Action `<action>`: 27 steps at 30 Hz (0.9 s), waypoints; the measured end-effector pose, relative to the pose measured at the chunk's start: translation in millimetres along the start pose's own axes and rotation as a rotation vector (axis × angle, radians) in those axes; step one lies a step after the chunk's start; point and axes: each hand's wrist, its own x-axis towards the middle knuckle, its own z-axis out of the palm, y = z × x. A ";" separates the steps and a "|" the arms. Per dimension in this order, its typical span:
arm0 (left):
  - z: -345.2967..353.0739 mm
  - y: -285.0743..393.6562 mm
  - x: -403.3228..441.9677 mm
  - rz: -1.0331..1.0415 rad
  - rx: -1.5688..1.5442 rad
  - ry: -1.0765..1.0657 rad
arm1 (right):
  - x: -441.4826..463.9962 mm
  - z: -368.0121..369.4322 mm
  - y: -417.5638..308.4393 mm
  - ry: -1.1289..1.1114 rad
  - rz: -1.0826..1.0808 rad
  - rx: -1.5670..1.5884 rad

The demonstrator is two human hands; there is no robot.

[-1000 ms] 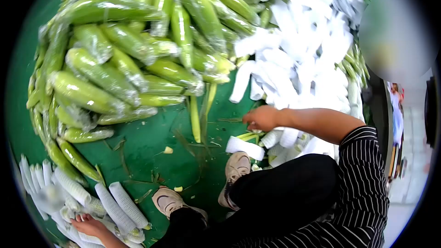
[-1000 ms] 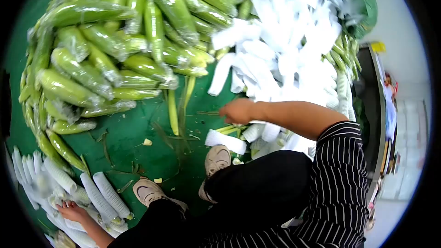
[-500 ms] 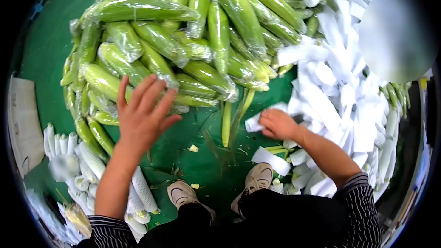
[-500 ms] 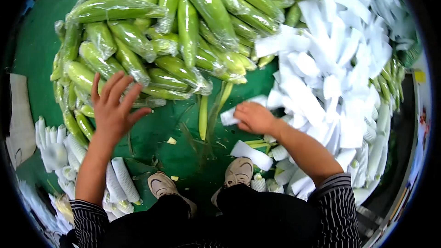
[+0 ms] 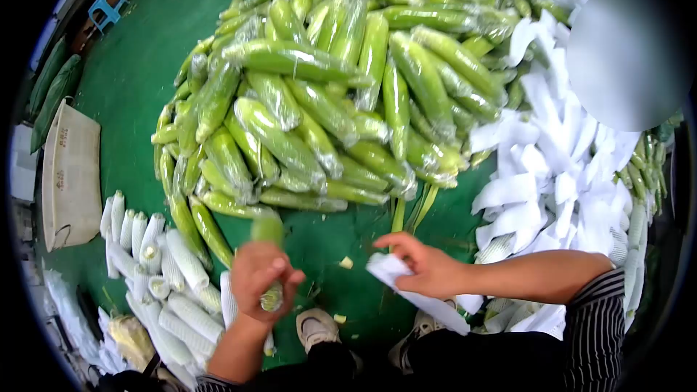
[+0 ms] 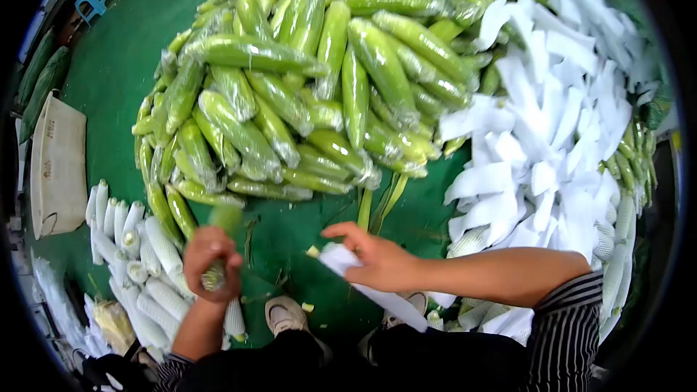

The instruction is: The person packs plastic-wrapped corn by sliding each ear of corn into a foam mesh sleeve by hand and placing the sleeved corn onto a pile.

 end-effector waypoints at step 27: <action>-14.1 -11.3 -98.5 -0.340 0.305 -0.465 | 125.4 122.3 -18.8 0.046 -0.170 0.823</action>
